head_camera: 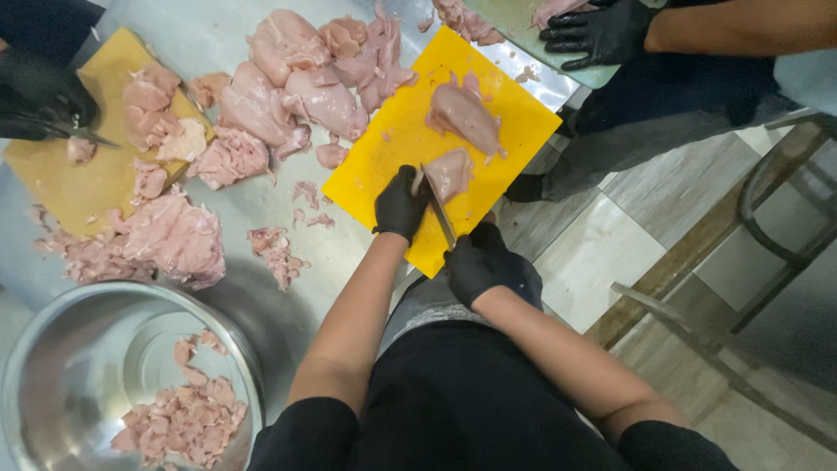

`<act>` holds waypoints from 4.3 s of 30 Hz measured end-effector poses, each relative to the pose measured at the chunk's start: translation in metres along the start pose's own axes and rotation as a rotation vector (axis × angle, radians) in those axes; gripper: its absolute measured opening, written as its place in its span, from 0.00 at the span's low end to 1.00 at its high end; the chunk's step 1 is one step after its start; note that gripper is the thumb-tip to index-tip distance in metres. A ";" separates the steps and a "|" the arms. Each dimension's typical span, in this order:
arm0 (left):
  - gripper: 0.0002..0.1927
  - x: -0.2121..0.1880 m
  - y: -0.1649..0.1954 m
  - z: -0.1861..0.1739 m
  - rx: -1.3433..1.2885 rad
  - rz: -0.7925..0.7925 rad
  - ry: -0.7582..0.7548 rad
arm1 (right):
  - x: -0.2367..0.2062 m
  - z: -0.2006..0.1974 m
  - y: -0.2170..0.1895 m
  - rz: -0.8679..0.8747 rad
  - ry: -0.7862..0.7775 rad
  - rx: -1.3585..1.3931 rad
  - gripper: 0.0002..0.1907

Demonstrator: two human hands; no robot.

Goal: The person trims raw chicken breasts on a yellow cutting board, using a knife to slice off fat and unwanted pieces by hand. They place trimmed pieces aside and drop trimmings into a large metal bowl, working through pieces one at a time alongside other workers trimming chicken at the same table.

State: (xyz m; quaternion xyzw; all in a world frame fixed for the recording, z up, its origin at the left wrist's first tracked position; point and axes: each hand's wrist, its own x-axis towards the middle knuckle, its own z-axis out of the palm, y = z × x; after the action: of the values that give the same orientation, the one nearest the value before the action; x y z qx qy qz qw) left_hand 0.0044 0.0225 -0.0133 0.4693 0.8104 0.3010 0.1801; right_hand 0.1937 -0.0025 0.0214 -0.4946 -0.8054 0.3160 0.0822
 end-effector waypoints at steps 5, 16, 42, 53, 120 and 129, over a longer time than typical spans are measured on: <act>0.08 -0.003 0.002 0.003 0.060 -0.020 -0.034 | 0.021 0.033 -0.017 0.045 -0.049 0.098 0.20; 0.11 0.027 -0.017 -0.032 -0.383 -0.222 0.431 | 0.036 -0.025 0.006 0.240 -0.291 0.705 0.16; 0.16 -0.010 -0.105 -0.126 0.517 0.565 0.003 | -0.023 -0.048 0.054 0.076 -0.186 0.390 0.31; 0.05 0.006 0.009 0.006 0.098 0.396 0.285 | -0.014 -0.062 0.035 0.215 -0.192 0.174 0.18; 0.15 0.007 -0.024 0.001 0.086 -0.022 -0.091 | 0.003 -0.059 -0.031 0.106 0.150 0.325 0.24; 0.13 -0.021 -0.039 -0.033 -0.055 0.008 -0.274 | 0.085 0.000 -0.032 0.215 -0.312 -0.054 0.15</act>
State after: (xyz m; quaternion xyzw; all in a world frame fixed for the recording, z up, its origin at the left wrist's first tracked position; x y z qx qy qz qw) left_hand -0.0298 -0.0209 -0.0141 0.5043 0.7676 0.2571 0.3007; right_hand 0.1279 0.0596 0.0254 -0.5246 -0.7593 0.3740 -0.0914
